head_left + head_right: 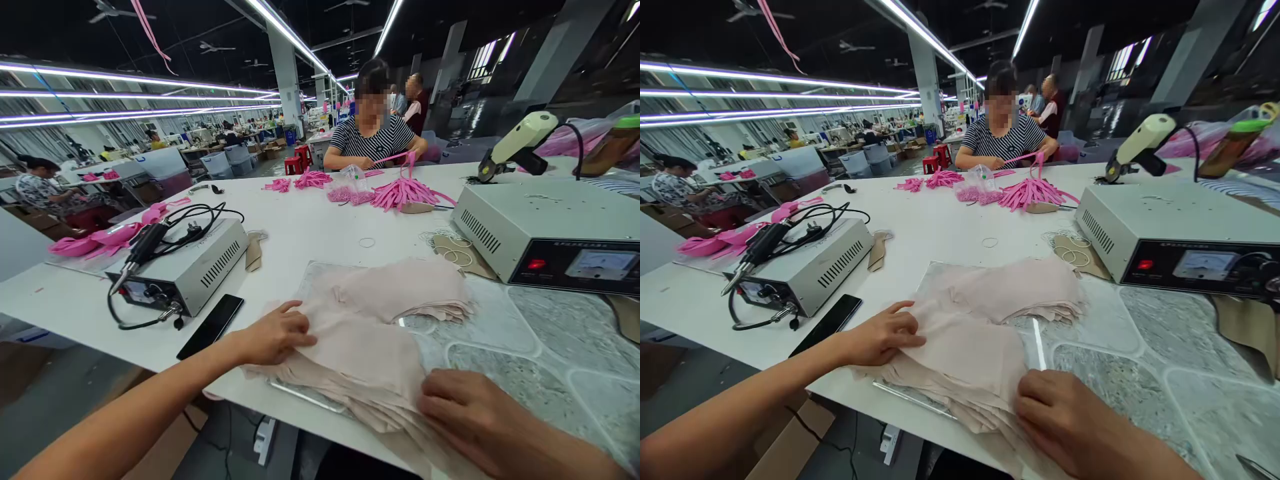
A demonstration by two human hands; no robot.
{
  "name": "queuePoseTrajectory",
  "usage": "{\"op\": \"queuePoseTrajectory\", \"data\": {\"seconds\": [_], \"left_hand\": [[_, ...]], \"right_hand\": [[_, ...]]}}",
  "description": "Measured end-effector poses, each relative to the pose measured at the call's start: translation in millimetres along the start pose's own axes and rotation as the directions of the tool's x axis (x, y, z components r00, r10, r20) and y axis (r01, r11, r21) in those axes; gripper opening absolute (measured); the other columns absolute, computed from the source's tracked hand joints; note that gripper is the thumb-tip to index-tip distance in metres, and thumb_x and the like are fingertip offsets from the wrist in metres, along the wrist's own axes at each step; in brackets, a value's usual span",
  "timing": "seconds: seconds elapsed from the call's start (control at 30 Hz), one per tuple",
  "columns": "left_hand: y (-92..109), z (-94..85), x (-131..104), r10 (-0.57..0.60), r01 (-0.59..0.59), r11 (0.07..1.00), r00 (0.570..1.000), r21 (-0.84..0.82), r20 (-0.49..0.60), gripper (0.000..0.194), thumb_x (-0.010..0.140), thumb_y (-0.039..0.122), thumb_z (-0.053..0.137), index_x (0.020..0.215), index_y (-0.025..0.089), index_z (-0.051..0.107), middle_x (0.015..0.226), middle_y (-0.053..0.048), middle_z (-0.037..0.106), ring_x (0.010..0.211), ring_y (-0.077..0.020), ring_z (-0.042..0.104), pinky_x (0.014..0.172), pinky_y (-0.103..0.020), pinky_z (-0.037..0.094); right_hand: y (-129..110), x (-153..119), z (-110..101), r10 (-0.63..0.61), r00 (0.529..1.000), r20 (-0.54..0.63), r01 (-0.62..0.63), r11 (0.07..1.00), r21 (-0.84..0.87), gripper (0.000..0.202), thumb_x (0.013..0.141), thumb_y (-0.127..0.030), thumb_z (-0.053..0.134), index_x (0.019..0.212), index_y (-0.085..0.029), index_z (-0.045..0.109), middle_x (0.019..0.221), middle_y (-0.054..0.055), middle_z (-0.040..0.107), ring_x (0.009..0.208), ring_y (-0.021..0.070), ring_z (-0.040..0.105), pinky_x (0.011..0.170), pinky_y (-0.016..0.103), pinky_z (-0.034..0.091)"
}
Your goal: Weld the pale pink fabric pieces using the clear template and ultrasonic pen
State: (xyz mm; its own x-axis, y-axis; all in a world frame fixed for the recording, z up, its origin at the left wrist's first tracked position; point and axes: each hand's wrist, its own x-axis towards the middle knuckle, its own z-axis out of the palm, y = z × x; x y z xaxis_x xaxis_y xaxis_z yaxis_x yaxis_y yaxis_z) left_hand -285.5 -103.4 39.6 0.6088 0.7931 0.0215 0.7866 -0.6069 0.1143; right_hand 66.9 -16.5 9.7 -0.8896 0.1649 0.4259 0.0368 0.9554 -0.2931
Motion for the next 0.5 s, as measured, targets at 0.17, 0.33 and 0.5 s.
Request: {"op": "queuePoseTrajectory", "data": {"seconds": [0.17,0.33,0.5], "left_hand": [[-4.3,-27.1,15.0,-0.061,0.108,0.941,0.986,-0.322,0.152,0.033,0.083,0.03,0.055,0.116,0.025,0.062,0.115,-0.006,0.06,0.101,-0.0171,0.058,0.096,-0.03,0.042],[-19.6,-20.9,113.8,-0.377,0.35,0.888,0.926,-0.297,-0.036,0.032,0.091,0.033,0.044,0.112,0.019,0.063,0.117,-0.007,0.06,0.104,-0.016,0.058,0.094,-0.027,0.043],[-23.6,15.8,209.9,-0.495,0.48,0.857,0.868,-0.186,-0.04,0.04,0.083,0.043,0.056,0.115,0.018,0.06,0.121,-0.01,0.057,0.108,-0.0237,0.056,0.094,-0.036,0.045]], "right_hand": [[70.3,9.7,-23.9,0.428,0.901,-0.071,-0.423,0.903,0.08,0.021,0.087,-0.033,0.049,0.084,-0.024,0.067,0.082,0.006,0.069,0.069,0.0172,0.063,0.061,0.028,0.05],[182.2,36.3,-39.5,0.688,0.705,-0.173,-0.697,0.717,0.012,0.027,0.081,-0.031,0.052,0.1,-0.022,0.068,0.097,0.008,0.071,0.083,0.0234,0.066,0.074,0.037,0.053],[220.8,45.3,-30.5,0.67,0.735,-0.101,-0.675,0.737,-0.021,0.023,0.086,-0.036,0.058,0.097,-0.016,0.063,0.096,0.005,0.066,0.083,0.0162,0.063,0.076,0.035,0.052]]}}
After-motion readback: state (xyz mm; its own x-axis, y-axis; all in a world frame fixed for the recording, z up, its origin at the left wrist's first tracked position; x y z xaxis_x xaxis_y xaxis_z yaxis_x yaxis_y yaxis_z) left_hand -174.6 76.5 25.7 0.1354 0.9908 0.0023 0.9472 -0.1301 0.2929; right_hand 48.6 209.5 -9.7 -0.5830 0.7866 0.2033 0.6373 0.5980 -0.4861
